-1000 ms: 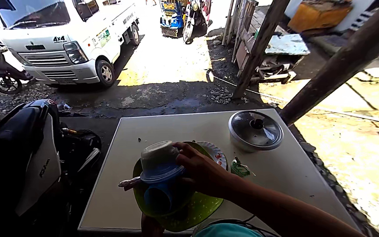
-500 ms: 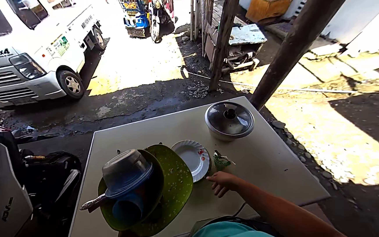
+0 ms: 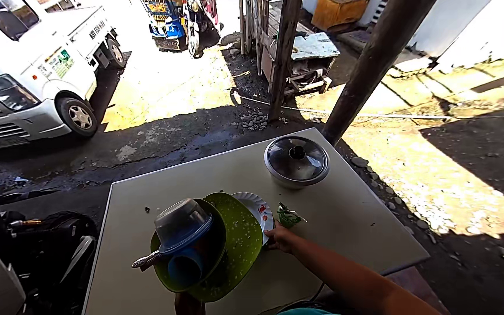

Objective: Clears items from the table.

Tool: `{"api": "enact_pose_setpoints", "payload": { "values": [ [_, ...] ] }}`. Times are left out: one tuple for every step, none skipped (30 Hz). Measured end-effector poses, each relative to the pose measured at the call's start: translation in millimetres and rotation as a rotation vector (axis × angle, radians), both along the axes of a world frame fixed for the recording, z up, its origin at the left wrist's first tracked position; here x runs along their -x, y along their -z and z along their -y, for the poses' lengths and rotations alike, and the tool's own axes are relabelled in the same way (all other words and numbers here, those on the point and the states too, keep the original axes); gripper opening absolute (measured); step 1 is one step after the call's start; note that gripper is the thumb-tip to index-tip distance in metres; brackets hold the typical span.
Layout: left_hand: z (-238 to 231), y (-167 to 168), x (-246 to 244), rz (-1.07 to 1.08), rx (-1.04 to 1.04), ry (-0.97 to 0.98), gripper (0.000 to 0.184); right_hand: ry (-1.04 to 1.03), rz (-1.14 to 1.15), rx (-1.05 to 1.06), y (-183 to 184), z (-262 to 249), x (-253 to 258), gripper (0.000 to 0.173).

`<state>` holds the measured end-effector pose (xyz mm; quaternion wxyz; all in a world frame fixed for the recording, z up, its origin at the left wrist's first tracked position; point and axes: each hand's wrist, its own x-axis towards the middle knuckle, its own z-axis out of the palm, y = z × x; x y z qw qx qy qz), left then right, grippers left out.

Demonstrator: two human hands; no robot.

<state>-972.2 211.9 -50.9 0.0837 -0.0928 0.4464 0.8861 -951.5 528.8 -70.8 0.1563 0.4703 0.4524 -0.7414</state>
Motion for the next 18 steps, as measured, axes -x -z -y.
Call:
{"api": "enact_pose_setpoints", "payload": {
  "values": [
    [0, 3, -1, -0.006, -0.019, 0.011, 0.047, -0.006, -0.002, 0.016, -1, 1, -3, 0.073],
    [0, 4, -1, -0.008, -0.028, 0.011, 0.047, -0.014, -0.005, 0.033, -2, 2, -6, 0.073],
    [-1, 4, -2, -0.003, -0.028, 0.003, 0.047, -0.022, -0.008, 0.045, -3, 3, -9, 0.071],
    [-2, 3, -3, 0.01, -0.018, -0.013, 0.046, -0.033, -0.012, 0.054, -3, 3, -12, 0.07],
    [-3, 0, -4, 0.022, -0.003, -0.03, 0.046, -0.044, -0.018, 0.062, -3, 3, -15, 0.07],
    [-4, -4, -5, 0.041, 0.014, -0.048, 0.046, -0.062, -0.025, 0.071, -2, 4, -17, 0.069],
    [-5, -9, -7, 0.065, 0.055, -0.065, 0.046, -0.089, -0.032, 0.081, -3, 5, -18, 0.067],
    [-5, -13, -8, 0.079, 0.073, -0.082, 0.047, -0.128, -0.03, 0.085, -3, 5, -19, 0.065],
    [-5, -14, -9, 0.08, 0.066, -0.097, 0.049, -0.178, -0.017, 0.075, -4, 6, -20, 0.062],
    [-3, -15, -10, 0.067, 0.047, -0.103, 0.051, -0.241, 0.007, 0.047, -5, 6, -19, 0.058],
    [-2, -16, -10, 0.05, 0.03, -0.113, 0.053, -0.31, 0.04, -0.009, -7, 6, -18, 0.053],
    [0, -18, -11, 0.028, 0.028, -0.12, 0.054, -0.376, 0.077, -0.089, -9, 6, -17, 0.05],
    [2, -20, -11, 0.014, 0.042, -0.134, 0.053, -0.434, 0.109, -0.167, -10, 5, -16, 0.051],
    [4, -21, -12, 0.001, 0.05, -0.154, 0.053, -0.474, 0.129, -0.223, -11, 4, -15, 0.053],
    [5, -22, -12, -0.01, 0.061, -0.178, 0.052, -0.487, 0.136, -0.252, -12, 2, -14, 0.052],
    [8, -23, -13, -0.018, 0.073, -0.197, 0.051, -0.486, 0.139, -0.267, -13, 1, -12, 0.051],
    [10, -24, -14, -0.025, 0.083, -0.213, 0.05, -0.476, 0.139, -0.278, -12, 0, -11, 0.051],
    [14, -25, -16, -0.03, 0.083, -0.224, 0.05, -0.471, 0.137, -0.296, -12, 0, -11, 0.052]
  ]
}}
